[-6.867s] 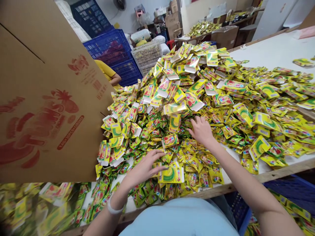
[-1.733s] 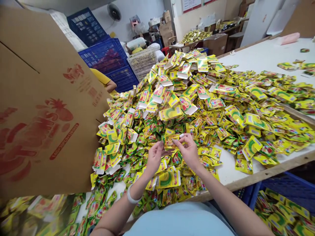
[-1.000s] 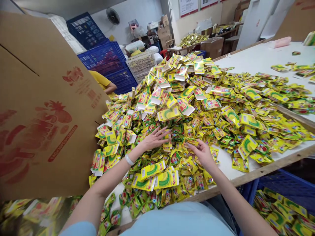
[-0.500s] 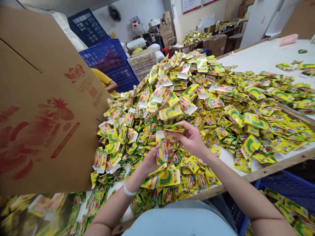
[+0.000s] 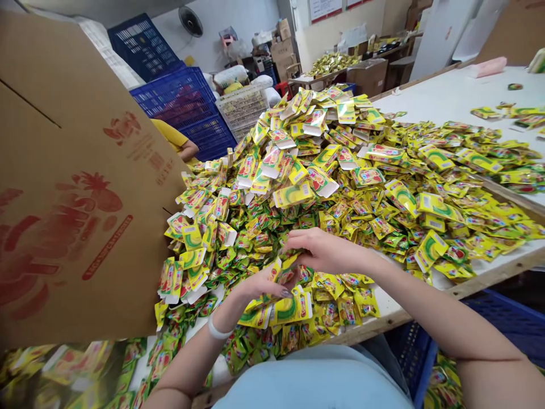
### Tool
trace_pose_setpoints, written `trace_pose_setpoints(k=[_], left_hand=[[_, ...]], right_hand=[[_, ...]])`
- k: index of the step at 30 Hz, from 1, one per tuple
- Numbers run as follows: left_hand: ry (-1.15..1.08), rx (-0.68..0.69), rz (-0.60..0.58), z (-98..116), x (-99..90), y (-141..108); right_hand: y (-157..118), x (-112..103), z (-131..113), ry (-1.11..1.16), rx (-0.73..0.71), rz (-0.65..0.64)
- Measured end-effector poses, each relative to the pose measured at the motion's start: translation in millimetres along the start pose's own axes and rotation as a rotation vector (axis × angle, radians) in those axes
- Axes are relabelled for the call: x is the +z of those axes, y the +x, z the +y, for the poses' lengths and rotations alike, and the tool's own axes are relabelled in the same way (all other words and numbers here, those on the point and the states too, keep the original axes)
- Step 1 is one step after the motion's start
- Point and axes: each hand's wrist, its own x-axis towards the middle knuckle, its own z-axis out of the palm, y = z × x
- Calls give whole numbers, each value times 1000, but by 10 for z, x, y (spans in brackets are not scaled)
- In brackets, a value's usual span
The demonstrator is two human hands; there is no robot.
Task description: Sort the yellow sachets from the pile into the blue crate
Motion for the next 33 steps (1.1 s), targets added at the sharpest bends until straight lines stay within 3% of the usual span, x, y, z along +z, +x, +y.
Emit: trace_pose_setpoints(k=[7,10,13,17,21,23,26,28,30,33], left_hand=[[169,55,-72,-39,-44,19],[92,6,-166,-51,-60,-9],[14,-18,-193,-12,-74,-24],[134,-28,-177,92,-113,-29],[344,6,1,206,-206,-194],[588,-13,160,234,-284,-351],[1005,-156,374,176,-409,-548],[1184,-217,434,73,-453,-566],[1265,-145,458,-54,-436,-461],[1331,95,495,-245,-323,-129]], right_hand=[[-41,129,-135,-170,169,-6],[-75,32,-154,-60,149,-49],[-54,-32,-113,60,119,6],[76,50,-121,27,-34,-21],[56,53,-78,179,-34,-186],[-79,61,85,206,68,-107],[-346,250,463,-147,283,30],[-492,480,692,-450,382,-38],[-584,693,833,-623,438,-114],[-660,804,893,-638,458,-72]])
